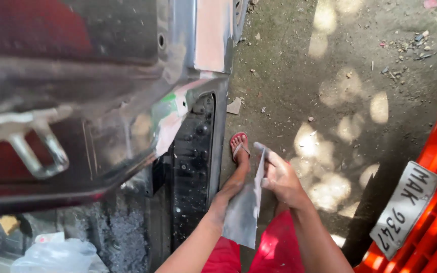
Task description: The person uses a sanding block to smooth the surface of a car door, focusing on the lower edge and the area around the door latch. They move between different sections of the door, applying pressure to the sanding block to remove material and prepare the surface.
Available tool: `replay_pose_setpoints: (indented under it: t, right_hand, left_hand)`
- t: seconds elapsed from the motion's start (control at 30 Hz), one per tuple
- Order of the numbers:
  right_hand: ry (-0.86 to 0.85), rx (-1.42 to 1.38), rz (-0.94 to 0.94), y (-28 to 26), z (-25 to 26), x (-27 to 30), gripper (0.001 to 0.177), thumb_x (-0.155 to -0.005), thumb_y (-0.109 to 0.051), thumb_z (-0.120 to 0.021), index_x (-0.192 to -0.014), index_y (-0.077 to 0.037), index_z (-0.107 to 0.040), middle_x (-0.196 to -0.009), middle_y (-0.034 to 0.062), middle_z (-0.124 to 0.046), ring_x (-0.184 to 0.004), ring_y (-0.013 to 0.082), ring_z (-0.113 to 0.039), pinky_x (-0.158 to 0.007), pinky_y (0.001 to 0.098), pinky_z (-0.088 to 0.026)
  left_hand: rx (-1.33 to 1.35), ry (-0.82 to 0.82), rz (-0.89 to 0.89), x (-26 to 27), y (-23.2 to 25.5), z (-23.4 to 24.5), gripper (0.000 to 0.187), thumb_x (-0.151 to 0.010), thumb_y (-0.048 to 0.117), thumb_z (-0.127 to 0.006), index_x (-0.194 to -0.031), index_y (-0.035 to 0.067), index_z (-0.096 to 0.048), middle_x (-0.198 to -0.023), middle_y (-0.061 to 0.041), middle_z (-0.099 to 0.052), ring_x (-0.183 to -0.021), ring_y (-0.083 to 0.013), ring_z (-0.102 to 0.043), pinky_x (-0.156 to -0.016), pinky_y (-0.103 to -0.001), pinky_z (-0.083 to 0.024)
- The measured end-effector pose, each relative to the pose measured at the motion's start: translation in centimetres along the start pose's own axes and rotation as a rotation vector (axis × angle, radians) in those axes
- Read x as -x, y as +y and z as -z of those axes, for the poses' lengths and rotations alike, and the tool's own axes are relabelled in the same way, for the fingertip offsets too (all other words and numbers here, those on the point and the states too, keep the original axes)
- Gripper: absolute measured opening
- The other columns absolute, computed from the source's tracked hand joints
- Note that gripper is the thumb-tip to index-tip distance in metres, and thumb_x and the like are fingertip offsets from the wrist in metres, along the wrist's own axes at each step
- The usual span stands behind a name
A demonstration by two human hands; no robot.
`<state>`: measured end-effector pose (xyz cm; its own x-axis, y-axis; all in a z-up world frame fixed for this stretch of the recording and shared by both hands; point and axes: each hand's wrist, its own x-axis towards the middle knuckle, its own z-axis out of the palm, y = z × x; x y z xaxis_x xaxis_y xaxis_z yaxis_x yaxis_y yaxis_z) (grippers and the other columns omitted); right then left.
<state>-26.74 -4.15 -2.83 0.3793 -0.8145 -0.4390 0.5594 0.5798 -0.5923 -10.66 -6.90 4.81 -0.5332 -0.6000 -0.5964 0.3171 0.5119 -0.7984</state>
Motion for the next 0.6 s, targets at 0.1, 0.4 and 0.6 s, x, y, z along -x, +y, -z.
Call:
replay_pose_setpoints:
  t: [0.1, 0.4, 0.6]
  right_hand:
    - [-0.04, 0.132, 0.099, 0.9, 2.7, 1.2, 0.11, -0.074, -0.043, -0.084, -0.154, 0.003, -0.025, -0.108, 0.0094, -0.058, -0.094, 0.0121, -0.058, -0.082, 0.0272, -0.054]
    - [0.13, 0.135, -0.007, 2.2, 8.0, 4.8, 0.049, -0.086, -0.002, -0.068, -0.132, -0.001, -0.05, -0.097, 0.0131, -0.07, -0.084, 0.0217, -0.069, -0.077, 0.0366, -0.056]
    - [0.143, 0.159, -0.242, -1.8, -2.2, 1.4, 0.039, -0.08, -0.013, -0.073, -0.114, -0.001, -0.059, -0.098, 0.0166, -0.073, -0.083, 0.0228, -0.07, -0.071, 0.0323, -0.057]
  left_hand:
    - [-0.746, 0.139, -0.189, 0.0, -0.6, 1.4, 0.049, -0.089, 0.018, -0.054, -0.135, 0.001, -0.055, -0.134, -0.018, -0.052, -0.125, -0.0258, -0.049, -0.11, -0.038, -0.038]
    - [-2.272, -0.143, -0.615, 4.6, 10.5, 1.6, 0.051, -0.097, 0.043, -0.057, -0.077, -0.001, -0.072, -0.078, -0.019, -0.07, -0.074, -0.0261, -0.07, -0.079, -0.038, -0.057]
    - [-3.137, -0.168, -0.246, 9.2, 4.9, 2.3, 0.044, -0.102, 0.038, -0.043, -0.128, 0.014, -0.068, -0.128, -0.012, -0.047, -0.125, -0.0267, -0.053, -0.106, -0.036, -0.042]
